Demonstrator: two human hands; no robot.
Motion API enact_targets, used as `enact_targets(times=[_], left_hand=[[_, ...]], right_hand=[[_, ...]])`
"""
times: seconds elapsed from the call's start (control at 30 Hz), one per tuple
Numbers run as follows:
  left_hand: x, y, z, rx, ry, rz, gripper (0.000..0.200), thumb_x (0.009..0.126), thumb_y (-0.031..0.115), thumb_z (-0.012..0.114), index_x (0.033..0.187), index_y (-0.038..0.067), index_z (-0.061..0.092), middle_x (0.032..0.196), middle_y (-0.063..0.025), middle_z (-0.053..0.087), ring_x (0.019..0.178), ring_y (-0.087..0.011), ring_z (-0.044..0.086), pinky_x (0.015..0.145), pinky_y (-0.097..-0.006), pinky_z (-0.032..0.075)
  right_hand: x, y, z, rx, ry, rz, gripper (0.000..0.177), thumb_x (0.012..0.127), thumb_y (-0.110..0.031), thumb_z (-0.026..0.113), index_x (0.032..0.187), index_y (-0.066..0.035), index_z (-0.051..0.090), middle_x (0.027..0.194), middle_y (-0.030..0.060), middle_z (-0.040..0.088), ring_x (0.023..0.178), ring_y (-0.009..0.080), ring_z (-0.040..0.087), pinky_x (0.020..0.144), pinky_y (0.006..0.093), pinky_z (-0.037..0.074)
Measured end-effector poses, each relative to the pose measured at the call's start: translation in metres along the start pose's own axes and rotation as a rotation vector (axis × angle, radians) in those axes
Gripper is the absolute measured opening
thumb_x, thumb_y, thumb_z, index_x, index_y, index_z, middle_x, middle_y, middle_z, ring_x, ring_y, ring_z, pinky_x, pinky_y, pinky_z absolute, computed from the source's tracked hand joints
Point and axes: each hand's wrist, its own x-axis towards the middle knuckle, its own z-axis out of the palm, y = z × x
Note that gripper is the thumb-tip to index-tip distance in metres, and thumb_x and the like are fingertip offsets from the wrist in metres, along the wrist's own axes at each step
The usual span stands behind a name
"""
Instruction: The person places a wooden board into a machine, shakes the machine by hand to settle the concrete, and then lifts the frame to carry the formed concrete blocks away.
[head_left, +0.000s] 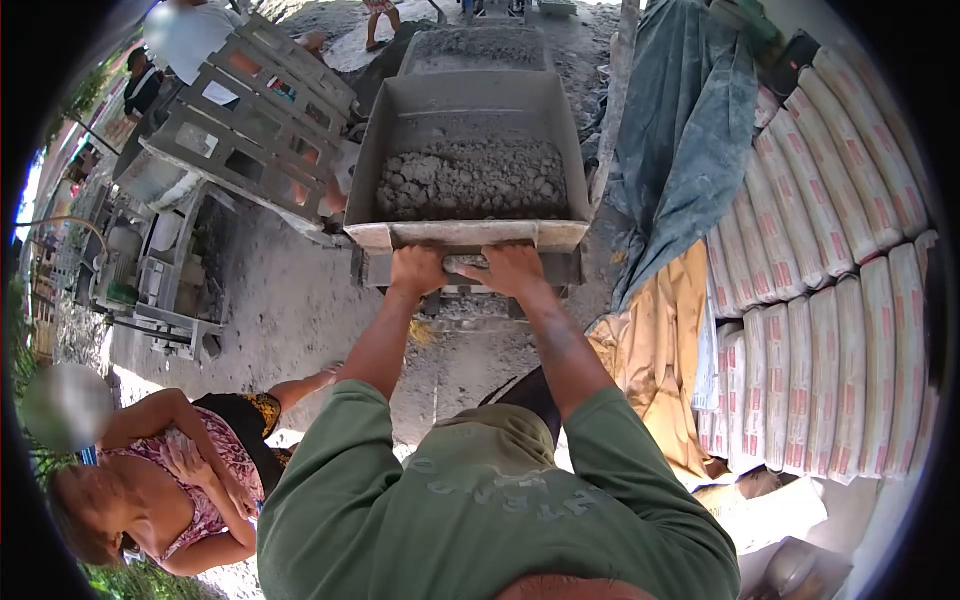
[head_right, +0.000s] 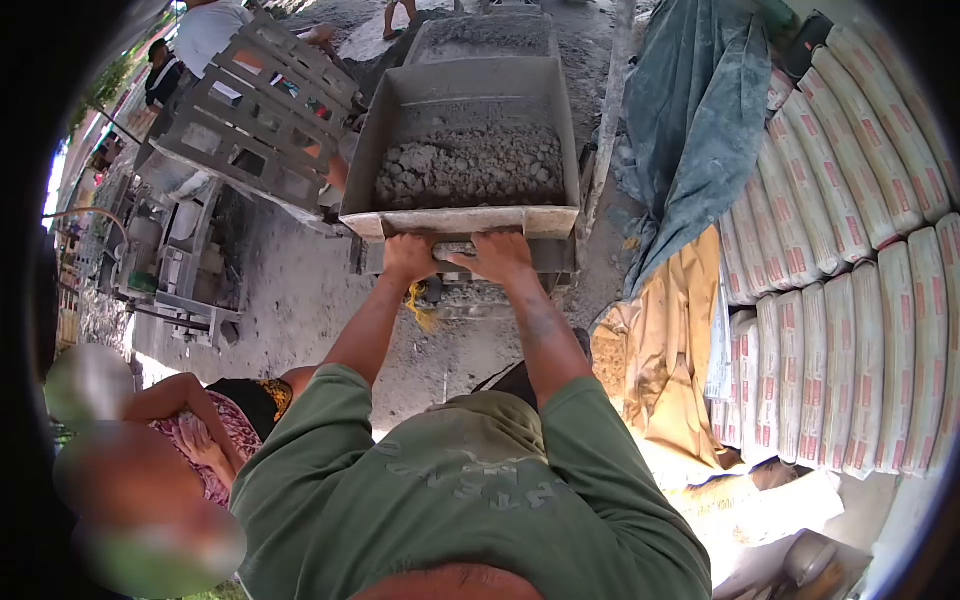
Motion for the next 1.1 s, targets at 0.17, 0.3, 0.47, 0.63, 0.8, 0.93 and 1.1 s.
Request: enact_targets(times=[0.17, 0.3, 0.47, 0.63, 0.8, 0.93, 1.1], left_hand=[[0.002, 0.002, -0.004, -0.002, -0.021, -0.027, 0.028, 0.069, 0.032, 0.065, 0.093, 0.019, 0.072, 0.085, -0.0099, 0.071, 0.078, -0.0279, 0.069, 0.071, -0.0427, 0.055], [0.005, 0.002, -0.001, 0.019, -0.003, -0.036, 0.031, 0.067, 0.033, 0.068, 0.094, 0.019, 0.072, 0.084, -0.0098, 0.071, 0.077, -0.0284, 0.069, 0.071, -0.0428, 0.055], [-0.001, 0.009, -0.006, 0.041, -0.003, -0.034, 0.035, 0.069, 0.037, 0.068, 0.101, 0.021, 0.071, 0.086, -0.0101, 0.071, 0.078, -0.0285, 0.069, 0.071, -0.0439, 0.055], [-0.012, 0.007, 0.006, 0.012, -0.011, -0.023, 0.038, 0.069, 0.038, 0.07, 0.105, 0.025, 0.071, 0.084, -0.0122, 0.07, 0.075, -0.0308, 0.068, 0.069, -0.0476, 0.055], [-0.007, -0.001, 0.013, 0.013, -0.007, 0.028, 0.04, 0.068, 0.034, 0.071, 0.106, 0.024, 0.07, 0.084, -0.0132, 0.07, 0.075, -0.0321, 0.068, 0.068, -0.0469, 0.056], [-0.005, -0.001, 0.012, 0.009, 0.025, 0.015, 0.036, 0.067, 0.03, 0.07, 0.102, 0.021, 0.071, 0.083, -0.012, 0.07, 0.075, -0.0307, 0.068, 0.067, -0.0457, 0.056], [0.0, -0.003, 0.007, 0.023, -0.101, 0.0, 0.031, 0.071, 0.027, 0.063, 0.1, 0.02, 0.072, 0.088, -0.0119, 0.07, 0.079, -0.0295, 0.069, 0.071, -0.044, 0.055]], right_hand=[[0.008, 0.004, 0.002, -0.02, 0.028, -0.025, 0.072, 0.08, -0.073, 0.048, 0.092, -0.005, 0.068, 0.078, 0.0149, 0.069, 0.075, 0.0279, 0.068, 0.066, 0.04, 0.051], [0.006, 0.008, 0.007, -0.007, 0.091, -0.053, 0.077, 0.08, -0.077, 0.043, 0.091, -0.005, 0.067, 0.074, 0.0147, 0.068, 0.071, 0.03, 0.068, 0.061, 0.0416, 0.051], [0.002, 0.007, 0.006, 0.025, 0.092, -0.046, 0.07, 0.08, -0.071, 0.049, 0.091, -0.005, 0.069, 0.074, 0.0133, 0.068, 0.071, 0.0264, 0.069, 0.063, 0.0388, 0.052], [-0.01, 0.0, 0.0, 0.052, 0.002, -0.005, 0.068, 0.08, -0.071, 0.051, 0.093, -0.006, 0.068, 0.079, 0.0135, 0.069, 0.078, 0.0269, 0.069, 0.07, 0.0403, 0.053], [-0.006, -0.001, 0.009, 0.031, 0.067, 0.01, 0.068, 0.08, -0.071, 0.051, 0.096, -0.006, 0.068, 0.083, 0.0139, 0.07, 0.083, 0.0281, 0.068, 0.076, 0.0417, 0.052], [-0.005, -0.001, 0.005, 0.03, 0.017, 0.012, 0.07, 0.081, -0.071, 0.05, 0.101, -0.007, 0.067, 0.087, 0.0151, 0.069, 0.086, 0.0291, 0.068, 0.076, 0.0425, 0.051], [0.0, -0.001, 0.007, 0.004, 0.019, 0.01, 0.073, 0.08, -0.073, 0.048, 0.102, -0.006, 0.067, 0.09, 0.0161, 0.069, 0.088, 0.0311, 0.067, 0.078, 0.0437, 0.05]])
